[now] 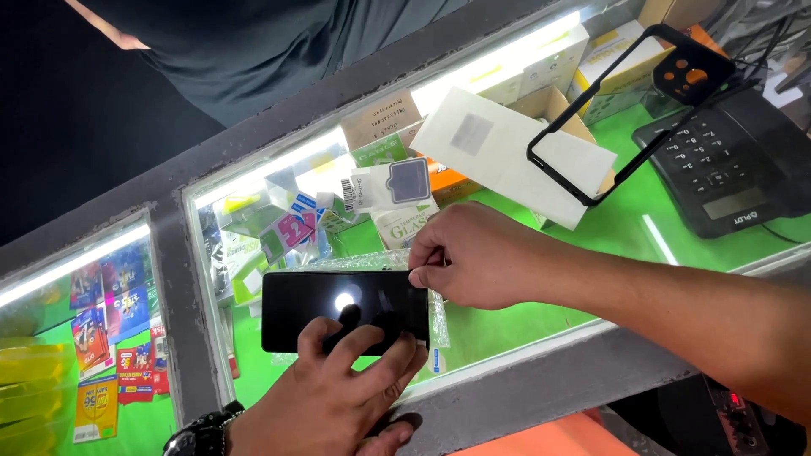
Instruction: Cleaning a mobile phone screen with adhesive strips and applying a tempered glass screen protector at a service counter.
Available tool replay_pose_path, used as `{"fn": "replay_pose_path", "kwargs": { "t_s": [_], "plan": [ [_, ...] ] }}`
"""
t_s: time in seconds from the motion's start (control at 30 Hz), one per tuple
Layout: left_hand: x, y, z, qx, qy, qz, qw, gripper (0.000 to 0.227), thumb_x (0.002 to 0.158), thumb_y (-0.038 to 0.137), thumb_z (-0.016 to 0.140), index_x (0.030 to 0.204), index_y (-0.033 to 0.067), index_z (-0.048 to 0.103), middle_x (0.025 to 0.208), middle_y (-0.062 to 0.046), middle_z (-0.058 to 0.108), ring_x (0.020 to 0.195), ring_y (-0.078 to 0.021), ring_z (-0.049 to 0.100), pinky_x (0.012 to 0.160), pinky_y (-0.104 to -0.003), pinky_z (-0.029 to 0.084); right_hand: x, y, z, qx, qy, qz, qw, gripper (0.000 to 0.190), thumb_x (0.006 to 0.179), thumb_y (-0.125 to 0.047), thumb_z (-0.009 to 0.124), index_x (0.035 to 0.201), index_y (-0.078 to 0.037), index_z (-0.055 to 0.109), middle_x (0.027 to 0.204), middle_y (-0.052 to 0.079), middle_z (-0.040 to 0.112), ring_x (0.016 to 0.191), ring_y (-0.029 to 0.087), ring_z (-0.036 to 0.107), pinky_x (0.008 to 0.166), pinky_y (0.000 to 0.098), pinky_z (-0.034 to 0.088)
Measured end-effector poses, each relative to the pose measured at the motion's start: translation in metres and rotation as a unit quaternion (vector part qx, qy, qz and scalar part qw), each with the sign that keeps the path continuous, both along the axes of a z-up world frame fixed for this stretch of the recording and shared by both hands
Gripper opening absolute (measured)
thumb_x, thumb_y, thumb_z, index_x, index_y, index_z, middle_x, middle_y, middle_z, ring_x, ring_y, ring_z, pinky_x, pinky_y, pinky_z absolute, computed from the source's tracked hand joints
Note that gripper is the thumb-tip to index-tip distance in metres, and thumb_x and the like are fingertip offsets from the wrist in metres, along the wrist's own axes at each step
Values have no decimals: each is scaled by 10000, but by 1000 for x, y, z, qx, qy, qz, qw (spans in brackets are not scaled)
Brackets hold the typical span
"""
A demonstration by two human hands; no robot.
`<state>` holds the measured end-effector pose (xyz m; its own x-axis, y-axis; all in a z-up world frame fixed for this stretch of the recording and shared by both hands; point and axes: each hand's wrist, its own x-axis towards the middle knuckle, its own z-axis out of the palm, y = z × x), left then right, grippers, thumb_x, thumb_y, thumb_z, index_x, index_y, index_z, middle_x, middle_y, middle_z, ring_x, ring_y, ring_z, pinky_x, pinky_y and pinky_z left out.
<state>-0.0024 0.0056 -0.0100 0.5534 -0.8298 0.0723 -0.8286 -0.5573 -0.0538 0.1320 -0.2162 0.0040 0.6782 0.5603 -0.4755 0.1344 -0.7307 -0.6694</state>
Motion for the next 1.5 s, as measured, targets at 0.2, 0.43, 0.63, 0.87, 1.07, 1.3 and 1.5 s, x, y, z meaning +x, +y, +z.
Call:
{"fn": "replay_pose_path", "kwargs": {
  "t_s": [0.2, 0.43, 0.63, 0.87, 1.07, 1.3, 1.5],
  "plan": [
    [17, 44, 3, -89, 16, 40, 995, 494, 995, 461, 582, 1364, 133, 601, 1313, -66, 611, 1157, -338, 534, 930, -543, 380, 4, -5, -4, 20, -19, 16, 999, 171, 915, -321, 688, 877, -215, 817, 820, -86, 743, 752, 87, 644, 697, 285, 478],
    [34, 98, -1, -122, 4, 110, 986, 566, 897, 541, 676, 1373, 246, 596, 1498, -104, 542, 1334, -390, 504, 1034, -590, 386, 15, -10, -19, 34, -24, 27, 999, 215, 942, -328, 667, 938, -230, 858, 797, -83, 775, 710, 70, 683, 639, 276, 508],
    [41, 106, -8, -159, 59, 97, 981, 566, 901, 537, 699, 1372, 241, 593, 1485, -104, 553, 1317, -381, 540, 1010, -557, 389, 14, -7, -12, 65, -12, 3, 998, 239, 910, -259, 704, 1029, -198, 903, 823, -58, 808, 655, 69, 680, 551, 250, 498],
    [37, 92, -9, -135, 11, 83, 987, 580, 929, 539, 598, 1378, 172, 584, 1379, -98, 577, 1222, -354, 514, 975, -563, 376, 13, -4, -9, 37, -11, 2, 999, 246, 917, -272, 689, 1004, -199, 907, 813, -66, 802, 683, 69, 696, 623, 254, 521],
    [20, 52, -10, -48, -21, 31, 998, 633, 1046, 576, 447, 1463, 110, 537, 1411, -42, 585, 1159, -274, 530, 948, -525, 376, -2, -12, -23, 171, -201, 13, 964, 236, 906, -321, 732, 785, -120, 701, 676, -22, 655, 574, 118, 596, 552, 310, 467],
    [21, 31, -32, -7, -135, -2, 991, 609, 1073, 628, 384, 1483, 196, 508, 1589, -17, 460, 1275, -272, 520, 916, -508, 408, -30, -16, -21, 206, -266, 169, 926, 190, 1002, -242, 640, 1155, -139, 686, 981, 72, 570, 840, 305, 641, 638, 437, 497],
    [34, 34, -37, -59, -147, -32, 987, 517, 1058, 586, 463, 1389, 212, 594, 1509, 7, 546, 1318, -280, 549, 918, -466, 430, -28, -12, -38, 224, -245, 119, 936, 189, 973, -250, 640, 1081, -200, 787, 894, 17, 636, 807, 262, 679, 676, 399, 516]
  ]
}}
